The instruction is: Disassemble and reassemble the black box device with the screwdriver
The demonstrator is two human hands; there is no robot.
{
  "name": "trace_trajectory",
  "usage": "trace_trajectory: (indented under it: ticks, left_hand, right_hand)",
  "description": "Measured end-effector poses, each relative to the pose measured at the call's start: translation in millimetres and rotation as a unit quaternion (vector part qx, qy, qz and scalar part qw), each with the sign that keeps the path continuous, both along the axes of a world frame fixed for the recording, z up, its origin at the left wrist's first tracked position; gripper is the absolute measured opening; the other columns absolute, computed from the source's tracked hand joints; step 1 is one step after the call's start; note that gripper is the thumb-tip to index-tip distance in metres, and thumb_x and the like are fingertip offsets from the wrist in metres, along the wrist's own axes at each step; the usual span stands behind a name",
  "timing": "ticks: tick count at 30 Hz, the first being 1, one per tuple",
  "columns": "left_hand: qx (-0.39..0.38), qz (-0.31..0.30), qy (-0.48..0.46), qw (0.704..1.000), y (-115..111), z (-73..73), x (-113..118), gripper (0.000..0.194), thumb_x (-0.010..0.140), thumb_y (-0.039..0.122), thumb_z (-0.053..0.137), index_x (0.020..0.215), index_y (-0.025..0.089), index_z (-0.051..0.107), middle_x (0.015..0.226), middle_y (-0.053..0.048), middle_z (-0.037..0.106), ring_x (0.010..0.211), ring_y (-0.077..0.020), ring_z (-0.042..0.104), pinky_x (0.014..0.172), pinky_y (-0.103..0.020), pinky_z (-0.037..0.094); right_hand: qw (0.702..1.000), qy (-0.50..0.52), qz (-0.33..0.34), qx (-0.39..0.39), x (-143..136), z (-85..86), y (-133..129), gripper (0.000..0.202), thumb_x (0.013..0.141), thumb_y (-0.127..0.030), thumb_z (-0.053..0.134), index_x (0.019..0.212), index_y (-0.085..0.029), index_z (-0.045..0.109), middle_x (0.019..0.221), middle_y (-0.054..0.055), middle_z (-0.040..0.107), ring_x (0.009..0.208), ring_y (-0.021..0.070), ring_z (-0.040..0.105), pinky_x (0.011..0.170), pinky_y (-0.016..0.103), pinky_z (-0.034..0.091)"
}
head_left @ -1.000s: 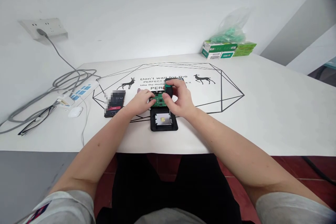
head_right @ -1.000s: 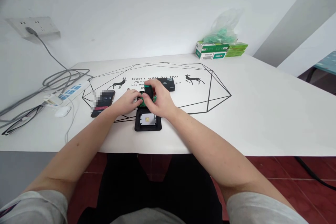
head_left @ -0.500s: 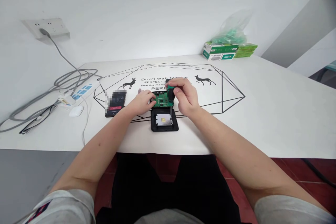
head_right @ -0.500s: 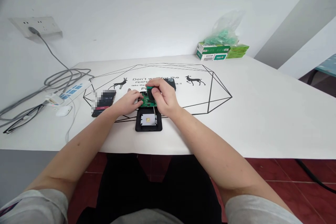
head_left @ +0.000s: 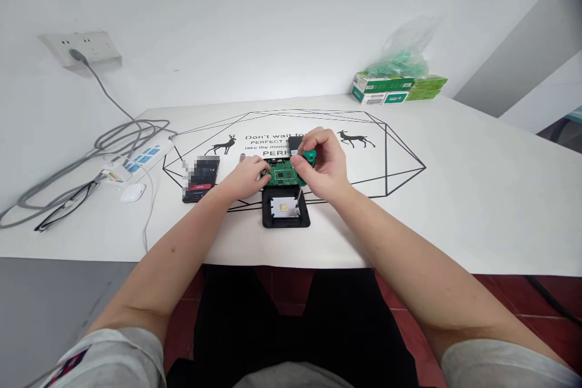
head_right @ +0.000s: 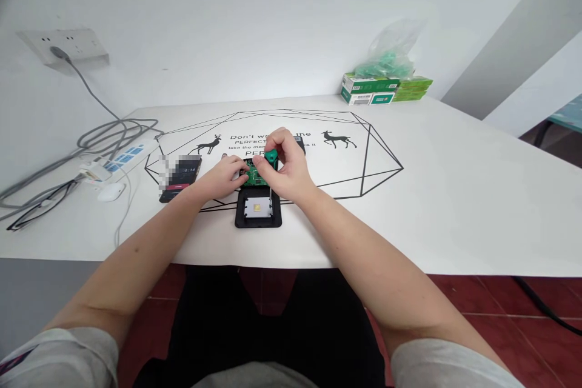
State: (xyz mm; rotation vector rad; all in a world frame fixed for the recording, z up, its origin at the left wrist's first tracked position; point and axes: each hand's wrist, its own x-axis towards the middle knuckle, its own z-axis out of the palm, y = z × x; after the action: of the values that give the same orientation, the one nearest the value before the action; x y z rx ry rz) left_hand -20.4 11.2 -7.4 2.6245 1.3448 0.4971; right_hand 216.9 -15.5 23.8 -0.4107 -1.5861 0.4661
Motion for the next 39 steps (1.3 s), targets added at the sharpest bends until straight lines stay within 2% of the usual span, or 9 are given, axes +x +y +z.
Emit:
trace_trajectory:
  ticks: [6, 10, 14, 21, 25, 29, 31, 35, 39]
  left_hand:
    - [-0.006, -0.001, 0.0, 1.0, 0, 0.5, 0, 0.022, 0.104, 0.032, 0.056, 0.115, 0.023, 0.073, 0.118, -0.01, 0.069, 0.122, -0.0311, 0.063, 0.119, -0.054, 0.043]
    - [-0.012, 0.001, -0.004, 1.0, 0, 0.7, 0, 0.02, 0.105, 0.033, 0.057, 0.113, 0.024, 0.073, 0.12, -0.01, 0.069, 0.123, -0.0312, 0.063, 0.122, -0.057, 0.04]
    - [-0.015, -0.002, -0.003, 1.0, -1, 1.7, 0, 0.02, 0.105, 0.034, 0.056, 0.112, 0.024, 0.072, 0.119, -0.01, 0.07, 0.124, -0.0313, 0.063, 0.118, -0.054, 0.043]
    - [-0.013, -0.005, 0.004, 1.0, -1, 2.2, 0, 0.023, 0.106, 0.034, 0.054, 0.116, 0.023, 0.072, 0.122, -0.011, 0.07, 0.123, -0.0314, 0.064, 0.122, -0.057, 0.041]
    - [-0.008, 0.001, 0.002, 1.0, -1, 1.8, 0, 0.021, 0.105, 0.033, 0.055, 0.112, 0.023, 0.073, 0.12, -0.011, 0.069, 0.123, -0.0312, 0.064, 0.124, -0.059, 0.038]
    - [-0.004, -0.005, 0.001, 1.0, 0, 1.2, 0, 0.022, 0.105, 0.034, 0.056, 0.113, 0.023, 0.073, 0.118, -0.011, 0.069, 0.123, -0.0316, 0.064, 0.122, -0.057, 0.041]
    - [-0.005, -0.005, -0.001, 1.0, 0, 0.9, 0, 0.022, 0.105, 0.034, 0.056, 0.113, 0.023, 0.074, 0.118, -0.011, 0.07, 0.122, -0.0316, 0.065, 0.122, -0.057, 0.041]
    - [-0.014, 0.0, -0.005, 1.0, -1, 1.1, -1, 0.024, 0.105, 0.035, 0.055, 0.116, 0.023, 0.074, 0.122, -0.011, 0.07, 0.123, -0.0315, 0.065, 0.123, -0.057, 0.04]
    - [-0.022, -0.001, -0.006, 1.0, -2, 2.3, 0, 0.026, 0.106, 0.035, 0.055, 0.119, 0.024, 0.074, 0.123, -0.01, 0.069, 0.122, -0.0311, 0.065, 0.12, -0.056, 0.043]
  right_hand:
    - [0.992, 0.016, 0.104, -0.076, -2, 4.9, -3, 0.03, 0.091, -0.049, 0.085, 0.099, -0.028, 0.066, 0.095, 0.001, 0.068, 0.081, 0.0171, 0.066, 0.072, 0.036, 0.058]
    - [0.953, 0.018, 0.228, -0.197, 6, 11.6, -4, 0.019, 0.091, -0.04, 0.08, 0.099, -0.025, 0.072, 0.092, 0.002, 0.077, 0.076, 0.0186, 0.076, 0.07, 0.037, 0.063]
    - [0.916, 0.045, 0.282, -0.28, 12, 16.3, -4, 0.014, 0.086, -0.032, 0.076, 0.095, -0.022, 0.074, 0.089, 0.004, 0.081, 0.075, 0.0212, 0.078, 0.069, 0.04, 0.066]
    - [0.921, 0.025, 0.289, -0.259, 12, 16.7, 0, 0.02, 0.085, -0.035, 0.087, 0.096, -0.023, 0.076, 0.094, 0.002, 0.078, 0.082, 0.0178, 0.075, 0.073, 0.035, 0.063]
    - [0.929, 0.0, 0.287, -0.233, 11, 14.6, 3, 0.039, 0.078, -0.038, 0.099, 0.094, -0.025, 0.066, 0.089, -0.004, 0.066, 0.075, 0.0124, 0.063, 0.062, 0.026, 0.054]
    - [0.933, 0.002, 0.276, -0.231, 10, 13.8, 5, 0.049, 0.075, -0.038, 0.102, 0.092, -0.027, 0.057, 0.087, -0.006, 0.059, 0.073, 0.0113, 0.057, 0.063, 0.026, 0.051]
    - [0.933, 0.016, 0.274, -0.232, 10, 14.7, 4, 0.052, 0.074, -0.042, 0.102, 0.09, -0.026, 0.055, 0.09, -0.005, 0.061, 0.077, 0.0128, 0.06, 0.067, 0.028, 0.054]
    - [0.919, 0.021, 0.312, -0.243, 12, 17.7, 2, 0.043, 0.084, -0.052, 0.091, 0.088, -0.025, 0.058, 0.105, 0.003, 0.073, 0.089, 0.0185, 0.07, 0.079, 0.038, 0.061]
    - [0.903, 0.027, 0.345, -0.254, 13, 18.5, 0, 0.038, 0.085, -0.047, 0.09, 0.091, -0.025, 0.059, 0.098, 0.002, 0.078, 0.081, 0.0189, 0.072, 0.077, 0.04, 0.061]
